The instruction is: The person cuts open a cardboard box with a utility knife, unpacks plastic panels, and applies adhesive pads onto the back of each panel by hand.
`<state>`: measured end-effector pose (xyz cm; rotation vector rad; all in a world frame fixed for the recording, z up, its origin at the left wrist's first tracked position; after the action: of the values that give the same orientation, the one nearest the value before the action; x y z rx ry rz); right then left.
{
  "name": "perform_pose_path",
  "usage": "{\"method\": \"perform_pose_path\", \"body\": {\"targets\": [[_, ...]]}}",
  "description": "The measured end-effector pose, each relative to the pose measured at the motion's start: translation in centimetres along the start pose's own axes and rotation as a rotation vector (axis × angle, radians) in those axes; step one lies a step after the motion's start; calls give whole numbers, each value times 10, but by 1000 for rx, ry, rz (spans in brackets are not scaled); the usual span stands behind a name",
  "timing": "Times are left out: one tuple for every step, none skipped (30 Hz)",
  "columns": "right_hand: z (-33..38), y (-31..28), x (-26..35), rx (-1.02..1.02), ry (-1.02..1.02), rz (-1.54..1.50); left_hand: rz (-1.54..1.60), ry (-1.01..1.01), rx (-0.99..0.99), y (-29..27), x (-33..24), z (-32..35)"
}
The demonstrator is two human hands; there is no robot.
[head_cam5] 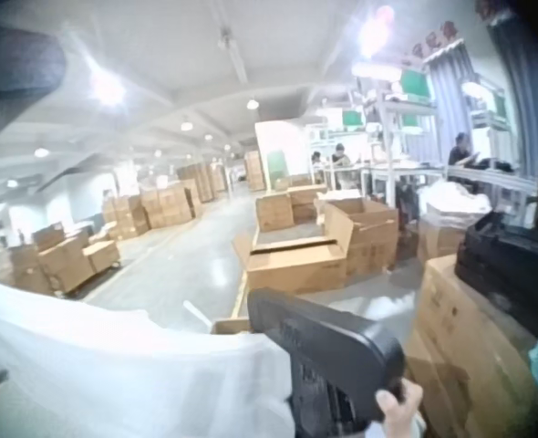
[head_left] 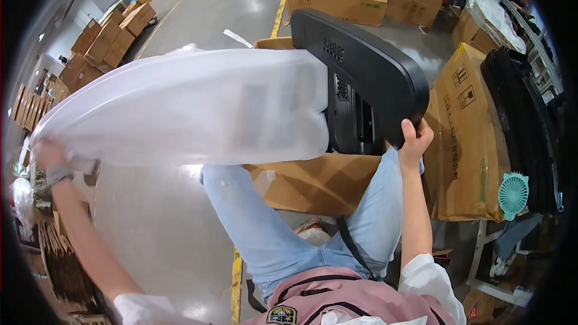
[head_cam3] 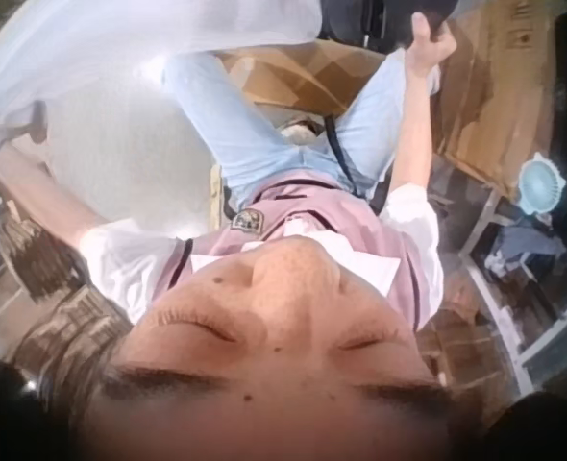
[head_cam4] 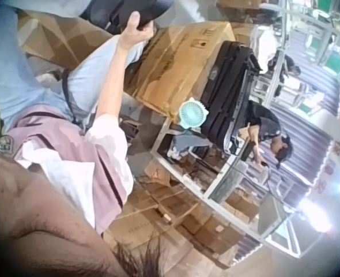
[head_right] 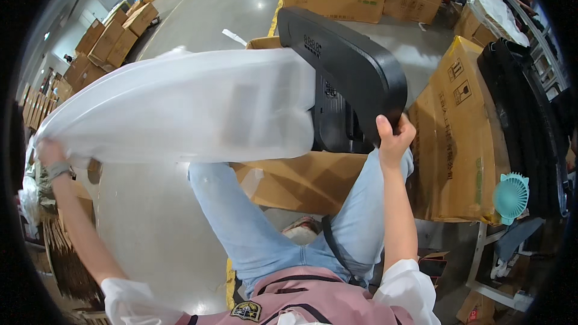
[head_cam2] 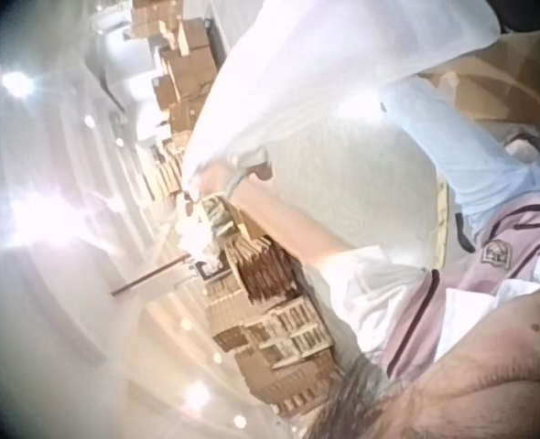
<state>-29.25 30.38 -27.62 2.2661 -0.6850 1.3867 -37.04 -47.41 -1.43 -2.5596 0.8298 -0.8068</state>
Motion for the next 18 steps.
{"method": "perform_pose_path", "body": {"targets": [[3, 18, -3, 9, 12, -158, 278, 82, -216, 22, 147, -34], [5, 21, 1, 12, 11, -139, 223, 22, -178, 36, 178, -12], [9, 24, 6, 67, -3, -63, 162, -39, -143, 41, 202, 10], [15, 36, -2, 135, 26, -105, 59, -29, -193, 6, 297, -15], [18, 46, -2, 147, -37, -34, 65, 2, -121, 14, 313, 24], [20, 49, 2, 164, -60, 3, 109, 20, -30, 32, 290, 84], [20, 49, 4, 177, -52, 67, 153, 36, 51, 32, 249, 138], [21, 48, 6, 178, -29, 108, 179, 66, 113, 8, 205, 170], [23, 45, 15, 140, -65, 109, 189, 90, 178, -30, 160, 201], [26, 45, 12, 129, -66, 94, 168, 112, 238, -63, 145, 221], [33, 49, 16, 146, -49, 52, 151, 142, 301, -103, 108, 244], [36, 52, 20, 161, -39, 16, 144, 168, 365, -142, 61, 269], [38, 56, 18, 182, -45, -7, 141, 191, 432, -168, 25, 292], [38, 55, 20, 190, -45, -13, 152, 219, 495, -183, 3, 318], [38, 53, 25, 225, -145, 133, 169, 249, 563, -193, -23, 342], [38, 52, 30, 252, -245, 278, 187, 281, 624, -202, -45, 364], [42, 60, 35, 258, -315, 250, 197, 310, 689, -209, -68, 381], [42, 60, 37, 260, -316, 251, 216, 343, 752, -217, -90, 405]]}}
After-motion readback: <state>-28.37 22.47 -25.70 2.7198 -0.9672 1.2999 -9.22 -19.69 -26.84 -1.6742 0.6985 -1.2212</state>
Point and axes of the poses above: each hand's wrist, its own z-axis away from the middle knuckle, its own y-axis out of the palm, x = y × z, the point moved 2 cm from there along -z, towards the middle knuckle, and after that the axes turned 4 degrees about y, right-handed, at the moved point
